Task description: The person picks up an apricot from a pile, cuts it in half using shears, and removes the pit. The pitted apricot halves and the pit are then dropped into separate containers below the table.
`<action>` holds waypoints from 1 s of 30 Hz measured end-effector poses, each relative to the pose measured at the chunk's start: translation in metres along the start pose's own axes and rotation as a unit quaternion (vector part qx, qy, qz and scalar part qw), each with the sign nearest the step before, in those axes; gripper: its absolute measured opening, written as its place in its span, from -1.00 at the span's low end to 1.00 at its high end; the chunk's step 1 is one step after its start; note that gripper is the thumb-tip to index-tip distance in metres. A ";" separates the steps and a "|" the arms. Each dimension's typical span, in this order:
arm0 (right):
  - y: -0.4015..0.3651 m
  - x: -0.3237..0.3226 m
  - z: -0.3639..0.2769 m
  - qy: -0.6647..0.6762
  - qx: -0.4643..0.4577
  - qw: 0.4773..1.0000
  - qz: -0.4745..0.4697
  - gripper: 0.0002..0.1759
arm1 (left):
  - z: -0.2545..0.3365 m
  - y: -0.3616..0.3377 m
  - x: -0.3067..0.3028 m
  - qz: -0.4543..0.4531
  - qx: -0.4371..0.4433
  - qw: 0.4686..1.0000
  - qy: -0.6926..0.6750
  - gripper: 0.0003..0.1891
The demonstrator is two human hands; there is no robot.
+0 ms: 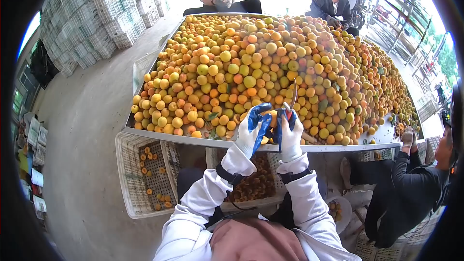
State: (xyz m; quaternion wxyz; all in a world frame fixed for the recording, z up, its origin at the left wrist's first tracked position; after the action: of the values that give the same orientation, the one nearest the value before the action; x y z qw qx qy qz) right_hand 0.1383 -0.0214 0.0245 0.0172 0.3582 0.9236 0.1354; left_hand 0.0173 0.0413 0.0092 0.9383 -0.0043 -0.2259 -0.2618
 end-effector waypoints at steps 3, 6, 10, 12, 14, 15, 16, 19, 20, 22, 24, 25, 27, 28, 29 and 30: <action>0.009 -0.002 0.003 0.124 0.086 0.988 0.034 -0.76 | 0.011 -0.002 0.010 -0.064 0.068 0.996 -0.002 -0.46; 0.008 -0.012 -0.012 0.100 0.172 0.980 -0.013 -0.69 | 0.022 -0.001 0.007 -0.083 0.166 0.953 0.240 -0.38; 0.005 -0.014 -0.014 0.078 0.123 0.988 -0.055 -0.66 | 0.021 0.006 -0.003 -0.083 0.175 0.952 0.239 -0.38; 0.002 -0.014 -0.012 0.110 0.114 0.987 -0.040 -0.68 | 0.020 0.010 -0.008 -0.063 0.107 0.988 0.091 -0.41; -0.002 -0.016 -0.016 0.126 0.088 0.985 -0.073 -0.63 | 0.030 0.012 -0.011 -0.039 0.085 0.996 0.012 -0.45; -0.002 -0.017 0.001 0.125 0.084 0.984 -0.098 -0.63 | 0.035 0.013 -0.015 -0.036 0.081 0.996 0.010 -0.43; -0.009 -0.015 -0.011 0.071 0.074 0.985 -0.137 -0.69 | 0.042 0.012 -0.013 -0.033 0.087 0.996 0.013 -0.43; -0.018 -0.011 -0.008 -0.091 -0.001 0.976 -0.197 -0.78 | 0.057 0.009 -0.010 -0.033 0.098 0.995 -0.016 -0.36; -0.022 -0.009 -0.013 -0.120 -0.053 0.973 -0.191 -0.82 | 0.059 0.009 -0.013 -0.032 0.100 0.994 -0.015 -0.36; -0.025 -0.007 -0.011 -0.110 -0.013 0.970 -0.217 -0.84 | 0.061 0.010 -0.016 -0.050 0.067 0.996 0.007 -0.38; -0.027 -0.005 -0.014 -0.124 -0.020 0.968 -0.217 -0.84 | 0.061 0.010 -0.013 -0.063 0.068 0.995 -0.042 -0.42; -0.028 -0.004 -0.016 -0.139 -0.026 0.966 -0.217 -0.84 | 0.059 0.011 -0.012 -0.059 0.062 0.994 -0.064 -0.46; -0.029 -0.003 -0.020 -0.144 -0.040 0.966 -0.209 -0.85 | 0.057 0.011 -0.013 -0.056 0.055 0.993 -0.086 -0.48; -0.029 -0.002 -0.021 -0.149 -0.055 0.966 -0.203 -0.85 | 0.057 0.011 -0.013 -0.055 0.055 0.993 -0.091 -0.48; -0.029 -0.002 -0.022 -0.149 -0.055 0.966 -0.203 -0.85 | 0.056 0.012 -0.013 -0.054 0.056 0.992 -0.096 -0.48; -0.030 -0.001 -0.023 -0.153 -0.062 0.966 -0.198 -0.86 | 0.056 0.012 -0.013 -0.054 0.056 0.992 -0.096 -0.48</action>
State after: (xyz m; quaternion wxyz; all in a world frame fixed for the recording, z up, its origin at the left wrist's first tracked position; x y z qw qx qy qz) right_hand 0.1169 -0.0488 0.0387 0.2066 0.1831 0.9523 0.1301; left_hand -0.0100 0.0648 0.0549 0.8954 0.0349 -0.3294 -0.2977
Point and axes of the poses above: each hand's wrist, its own y-axis towards the middle knuckle, its own x-axis out of the palm, z = x × y, the point moved 2 cm from there along y, towards the middle knuckle, and after that the axes turned 4 degrees about z, right-handed, at the moved point
